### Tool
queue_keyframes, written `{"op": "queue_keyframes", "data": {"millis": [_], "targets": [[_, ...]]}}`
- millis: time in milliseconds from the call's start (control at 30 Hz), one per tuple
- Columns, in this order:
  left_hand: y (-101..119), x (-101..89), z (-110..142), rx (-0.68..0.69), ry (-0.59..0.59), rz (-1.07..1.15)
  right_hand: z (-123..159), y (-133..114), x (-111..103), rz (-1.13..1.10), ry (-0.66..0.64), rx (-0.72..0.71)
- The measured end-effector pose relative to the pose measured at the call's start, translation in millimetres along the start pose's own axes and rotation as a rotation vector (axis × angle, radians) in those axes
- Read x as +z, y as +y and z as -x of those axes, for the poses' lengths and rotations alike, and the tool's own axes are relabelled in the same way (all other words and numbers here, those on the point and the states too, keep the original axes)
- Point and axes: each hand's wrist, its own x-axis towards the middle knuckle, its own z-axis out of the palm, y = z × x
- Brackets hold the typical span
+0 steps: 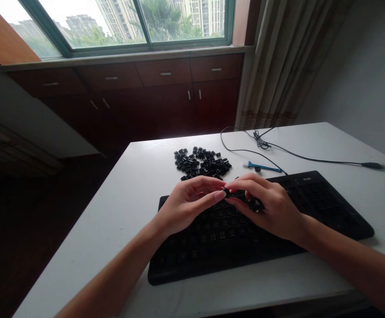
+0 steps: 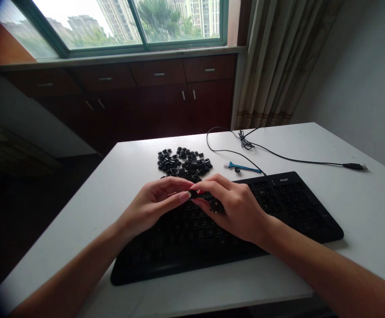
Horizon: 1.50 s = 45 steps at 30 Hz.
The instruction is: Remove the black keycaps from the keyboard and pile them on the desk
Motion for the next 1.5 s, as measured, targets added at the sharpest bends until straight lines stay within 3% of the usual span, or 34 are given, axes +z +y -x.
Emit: {"op": "queue_keyframes", "data": {"millis": [767,1100,1500], "targets": [[2,-1.5,0,-0.029,-0.019,0.047,1,0,2,-0.001,0.033,-0.010],[-6,-0.8,2,0.052,-0.026,0.028,0,-2,2,-0.061,0.043,-0.052],[5,2.3,3,0.018,-0.065,0.076,-1,-4,0,-0.006,0.090,-0.081]]}}
